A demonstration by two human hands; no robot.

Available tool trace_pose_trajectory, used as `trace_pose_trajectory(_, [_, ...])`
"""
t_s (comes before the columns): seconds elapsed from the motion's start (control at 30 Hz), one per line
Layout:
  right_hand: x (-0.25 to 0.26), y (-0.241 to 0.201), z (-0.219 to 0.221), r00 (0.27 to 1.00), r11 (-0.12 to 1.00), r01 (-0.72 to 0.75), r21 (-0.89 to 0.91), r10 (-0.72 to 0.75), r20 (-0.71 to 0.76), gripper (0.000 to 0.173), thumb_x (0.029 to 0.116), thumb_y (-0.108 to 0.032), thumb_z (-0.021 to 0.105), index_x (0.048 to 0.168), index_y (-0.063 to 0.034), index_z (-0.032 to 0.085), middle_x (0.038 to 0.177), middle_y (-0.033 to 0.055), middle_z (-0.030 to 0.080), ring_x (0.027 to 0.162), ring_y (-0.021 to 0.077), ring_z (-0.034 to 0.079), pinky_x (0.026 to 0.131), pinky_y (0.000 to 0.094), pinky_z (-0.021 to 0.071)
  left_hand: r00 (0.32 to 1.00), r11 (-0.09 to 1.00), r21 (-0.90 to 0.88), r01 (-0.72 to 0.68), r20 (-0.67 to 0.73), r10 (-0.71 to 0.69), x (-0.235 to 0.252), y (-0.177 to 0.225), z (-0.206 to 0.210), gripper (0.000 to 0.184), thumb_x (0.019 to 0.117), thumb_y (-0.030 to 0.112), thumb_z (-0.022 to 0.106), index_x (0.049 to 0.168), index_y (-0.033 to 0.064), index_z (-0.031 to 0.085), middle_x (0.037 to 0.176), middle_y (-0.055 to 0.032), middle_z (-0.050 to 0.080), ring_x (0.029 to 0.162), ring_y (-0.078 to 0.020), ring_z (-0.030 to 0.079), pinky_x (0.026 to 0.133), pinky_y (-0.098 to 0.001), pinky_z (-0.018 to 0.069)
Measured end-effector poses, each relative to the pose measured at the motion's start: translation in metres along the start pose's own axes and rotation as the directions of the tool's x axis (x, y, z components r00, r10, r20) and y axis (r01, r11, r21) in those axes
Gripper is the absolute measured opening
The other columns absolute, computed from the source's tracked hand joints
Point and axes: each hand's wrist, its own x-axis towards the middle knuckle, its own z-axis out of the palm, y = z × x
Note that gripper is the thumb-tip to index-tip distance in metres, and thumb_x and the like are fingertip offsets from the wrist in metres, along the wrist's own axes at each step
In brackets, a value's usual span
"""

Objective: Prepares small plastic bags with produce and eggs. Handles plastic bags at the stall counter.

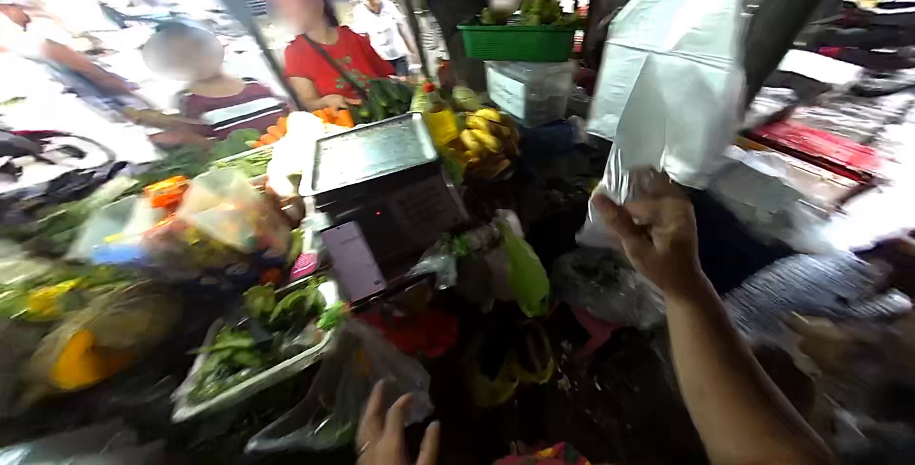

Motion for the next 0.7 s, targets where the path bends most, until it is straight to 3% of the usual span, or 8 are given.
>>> trace_pose_trajectory(0.1, [-0.029,-0.054,0.068,0.902,0.939,-0.103,0.329,-0.051,0.429,0.027,0.0891,-0.021,0.067,0.066,-0.0077,0.063,0.081,0.0035,0.069,0.072,0.0038,0.063,0.064,0.0206,0.0548,0.955,0.951,-0.132,-0.278,-0.139,0.260,0.022,0.040,-0.006,0.060,0.0879,0.032,0.078,0.139,0.0093,0.059,0.155,-0.0169,0.048,0.142,-0.0318,0.048,0.112,-0.0548,0.0448])
trace_pose_trajectory(0.2, [-0.072,-0.099,0.123,0.684,0.812,-0.189,0.553,-0.295,0.667,0.013,0.0851,-0.015,0.071,0.080,-0.0062,0.064,0.069,0.0016,0.063,0.061,0.0047,0.059,0.055,0.0199,0.0505,0.923,0.891,-0.246,-0.383,-0.074,0.377,0.037,0.065,-0.028,0.067,0.0916,0.026,0.077,0.149,0.0053,0.049,0.151,-0.0125,0.053,0.141,-0.0236,0.049,0.117,-0.0479,0.0398])
trace_pose_trajectory(0.3, [-0.087,-0.127,0.143,0.574,0.800,-0.195,0.567,-0.376,0.727,0.021,0.0765,-0.012,0.077,0.092,-0.0029,0.066,0.070,0.0048,0.067,0.061,0.0107,0.066,0.057,0.0293,0.0575,0.927,0.873,-0.342,-0.347,0.015,0.374,0.036,0.055,-0.051,0.053,0.0881,0.013,0.079,0.134,-0.0025,0.059,0.112,-0.0165,0.072,0.106,-0.0281,0.069,0.099,-0.0494,0.0531])
trace_pose_trajectory(0.4, [-0.078,-0.152,0.157,0.425,0.781,-0.295,0.551,-0.409,0.808,0.026,0.0785,-0.012,0.083,0.088,0.0027,0.063,0.070,0.0096,0.067,0.060,0.0161,0.065,0.056,0.0352,0.0558,0.968,0.907,-0.387,-0.169,0.106,0.226,0.015,0.027,-0.076,0.024,0.0956,0.019,0.072,0.103,-0.0037,0.072,0.082,-0.0147,0.071,0.074,-0.0229,0.069,0.075,-0.0425,0.0578])
trace_pose_trajectory(0.47, [-0.073,-0.169,0.174,0.299,0.758,-0.365,0.540,-0.454,0.839,0.030,0.0777,-0.012,0.086,0.089,0.0019,0.062,0.071,0.0075,0.068,0.062,0.0135,0.064,0.059,0.0331,0.0547,0.960,0.896,-0.445,0.007,0.253,0.118,-0.002,0.012,-0.098,0.025,0.0982,0.018,0.069,0.099,-0.0073,0.071,0.079,-0.0163,0.068,0.070,-0.0229,0.064,0.070,-0.0435,0.0541])
trace_pose_trajectory(0.57, [-0.066,-0.199,0.206,0.171,0.730,-0.354,0.585,-0.564,0.808,0.030,0.0840,-0.007,0.080,0.108,0.0029,0.066,0.080,0.0110,0.074,0.069,0.0197,0.072,0.068,0.0409,0.0612,0.964,0.839,-0.527,0.135,0.267,0.013,-0.029,-0.019,-0.125,0.024,0.0958,0.018,0.072,0.093,-0.0053,0.068,0.071,-0.0091,0.061,0.063,-0.0140,0.054,0.062,-0.0345,0.0475])
trace_pose_trajectory(0.63, [-0.060,-0.223,0.232,0.148,0.699,-0.290,0.654,-0.642,0.752,0.027,0.0884,-0.001,0.072,0.115,0.0004,0.066,0.087,0.0100,0.075,0.076,0.0209,0.074,0.073,0.0437,0.0625,0.980,0.764,-0.628,0.147,0.198,-0.026,-0.052,-0.045,-0.146,0.020,0.0924,0.017,0.075,0.089,-0.0017,0.067,0.075,-0.0029,0.060,0.067,-0.0065,0.054,0.063,-0.0268,0.0469])
trace_pose_trajectory(0.7, [-0.056,-0.250,0.265,0.196,0.672,-0.176,0.720,-0.692,0.694,0.024,0.0901,0.000,0.067,0.114,-0.0030,0.068,0.090,0.0085,0.074,0.078,0.0217,0.073,0.074,0.0464,0.0627,0.988,0.673,-0.726,0.145,0.144,-0.057,-0.075,-0.068,-0.171,0.016,0.0920,0.014,0.073,0.095,-0.0008,0.068,0.093,-0.0029,0.065,0.083,-0.0058,0.059,0.076,-0.0269,0.0508])
